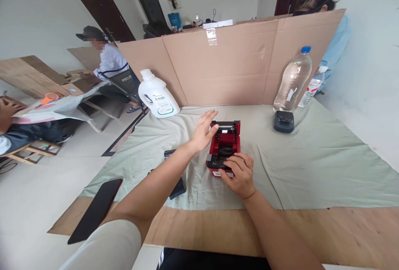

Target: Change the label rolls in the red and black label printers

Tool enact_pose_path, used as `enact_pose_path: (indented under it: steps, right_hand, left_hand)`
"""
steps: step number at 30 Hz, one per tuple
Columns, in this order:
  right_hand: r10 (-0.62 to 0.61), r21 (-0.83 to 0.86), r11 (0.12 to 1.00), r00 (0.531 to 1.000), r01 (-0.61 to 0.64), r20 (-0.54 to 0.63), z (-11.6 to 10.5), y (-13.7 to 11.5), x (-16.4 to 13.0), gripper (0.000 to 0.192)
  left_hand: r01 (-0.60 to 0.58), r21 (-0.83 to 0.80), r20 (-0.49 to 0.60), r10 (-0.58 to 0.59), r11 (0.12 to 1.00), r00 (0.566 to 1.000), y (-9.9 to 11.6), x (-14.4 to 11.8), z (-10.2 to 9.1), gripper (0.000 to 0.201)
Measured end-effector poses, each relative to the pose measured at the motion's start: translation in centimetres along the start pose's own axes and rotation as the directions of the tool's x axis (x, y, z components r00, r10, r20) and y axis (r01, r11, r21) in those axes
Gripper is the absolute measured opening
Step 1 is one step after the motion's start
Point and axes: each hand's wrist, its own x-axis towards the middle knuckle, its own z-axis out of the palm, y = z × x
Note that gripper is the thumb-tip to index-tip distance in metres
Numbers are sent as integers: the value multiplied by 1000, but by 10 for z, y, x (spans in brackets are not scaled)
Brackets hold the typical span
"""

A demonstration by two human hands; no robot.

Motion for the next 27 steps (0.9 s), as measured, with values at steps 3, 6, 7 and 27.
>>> enact_pose_path:
  steps: [3, 6, 7, 27]
  right_hand:
    - [-3, -16, 1000, 1000, 3, 21, 0, 0, -1, 15]
    - [-13, -23, 1000, 1000, 13, 19, 0, 0, -2, 17]
    - [-19, -25, 999, 1000, 19, 15, 0, -1, -2, 18]
    - [129, -93, 988, 991, -125, 41, 5, 12, -4, 72]
  left_hand:
    - [-25, 17, 62, 23, 1000, 998, -7, -13, 9, 54]
    - [-67, 9, 27, 67, 998, 997, -1, -40, 13, 55]
    - [-85, 9, 20, 85, 996, 996, 2, -51, 13, 55]
    - [-68, -41, -210, 58, 997, 976, -2, -122, 53, 53]
